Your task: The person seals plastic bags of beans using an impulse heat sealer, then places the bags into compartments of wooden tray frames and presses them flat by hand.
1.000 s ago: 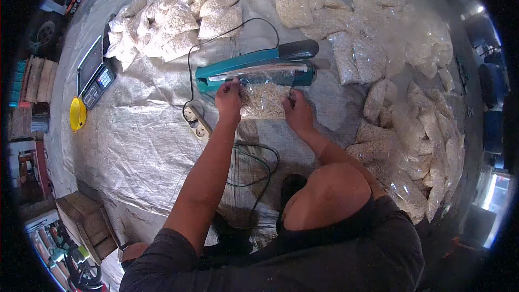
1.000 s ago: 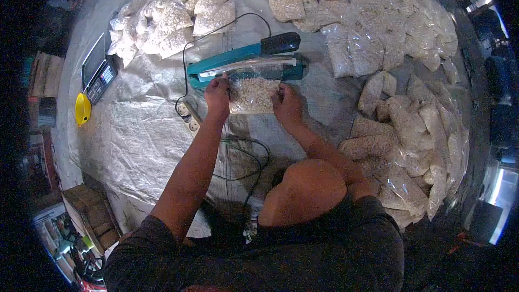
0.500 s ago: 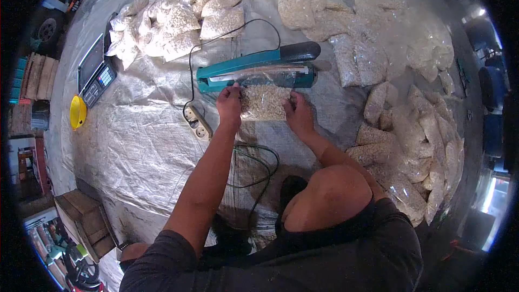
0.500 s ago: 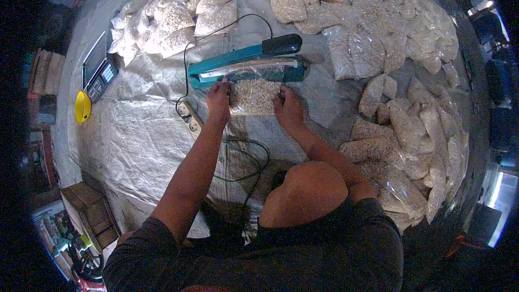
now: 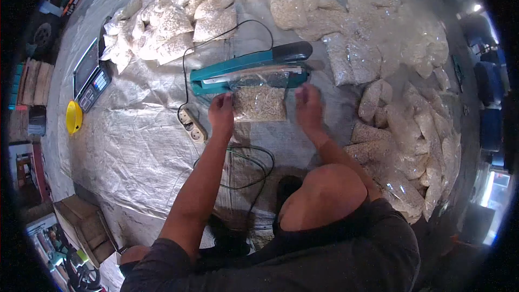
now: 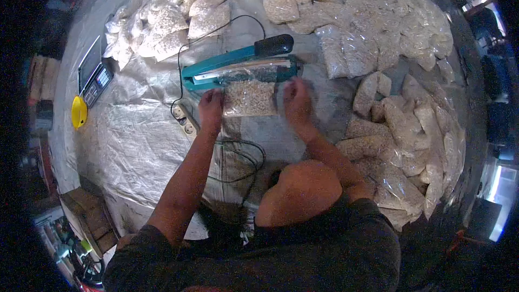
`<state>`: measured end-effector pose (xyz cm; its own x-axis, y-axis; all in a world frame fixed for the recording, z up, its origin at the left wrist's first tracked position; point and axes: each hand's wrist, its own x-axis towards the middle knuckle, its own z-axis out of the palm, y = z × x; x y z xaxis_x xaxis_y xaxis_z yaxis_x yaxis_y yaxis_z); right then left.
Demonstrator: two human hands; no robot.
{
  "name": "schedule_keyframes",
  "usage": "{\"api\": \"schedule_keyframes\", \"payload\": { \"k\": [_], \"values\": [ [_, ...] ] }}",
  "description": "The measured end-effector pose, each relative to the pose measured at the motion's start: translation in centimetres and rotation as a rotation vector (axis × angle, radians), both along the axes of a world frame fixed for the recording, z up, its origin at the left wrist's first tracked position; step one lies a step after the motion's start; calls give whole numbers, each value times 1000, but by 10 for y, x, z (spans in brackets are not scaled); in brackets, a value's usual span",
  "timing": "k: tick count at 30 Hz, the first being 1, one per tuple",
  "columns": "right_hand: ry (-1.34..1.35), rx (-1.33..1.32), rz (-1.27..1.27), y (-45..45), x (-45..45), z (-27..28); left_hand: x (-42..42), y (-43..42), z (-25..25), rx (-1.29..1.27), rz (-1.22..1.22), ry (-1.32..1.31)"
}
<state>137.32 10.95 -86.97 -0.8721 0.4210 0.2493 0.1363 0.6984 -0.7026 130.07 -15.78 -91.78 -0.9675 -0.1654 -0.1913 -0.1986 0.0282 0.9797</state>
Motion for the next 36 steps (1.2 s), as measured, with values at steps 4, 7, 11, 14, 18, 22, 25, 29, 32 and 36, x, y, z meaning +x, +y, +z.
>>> {"api": "schedule_keyframes", "payload": {
  "k": [4,7,11,14,18,22,25,29,32,36],
  "values": [
    [520,266,-118,43,-47,80,40,-1,32,-448,-88,272],
    [566,133,92,16,-76,180,56,17,46,-666,-105,568],
    [331,314,248,-2,-114,207,79,36,59,-579,-307,512],
    [-50,467,227,-15,-118,219,110,33,61,-587,-420,536],
    [-391,669,189,-23,-123,206,149,-5,66,-600,-760,579],
    [-302,664,117,-19,-126,163,172,-82,106,-509,-1294,344],
    [-405,598,147,-7,-121,141,166,-135,167,-522,-1513,-221],
    [-351,538,107,4,-120,101,151,-167,253,-616,-1317,-336],
    [-402,506,128,6,-124,95,157,-178,266,-553,-1111,-359],
    [-351,359,167,15,-128,69,128,-162,251,-560,-1149,-454]
  ]
}}
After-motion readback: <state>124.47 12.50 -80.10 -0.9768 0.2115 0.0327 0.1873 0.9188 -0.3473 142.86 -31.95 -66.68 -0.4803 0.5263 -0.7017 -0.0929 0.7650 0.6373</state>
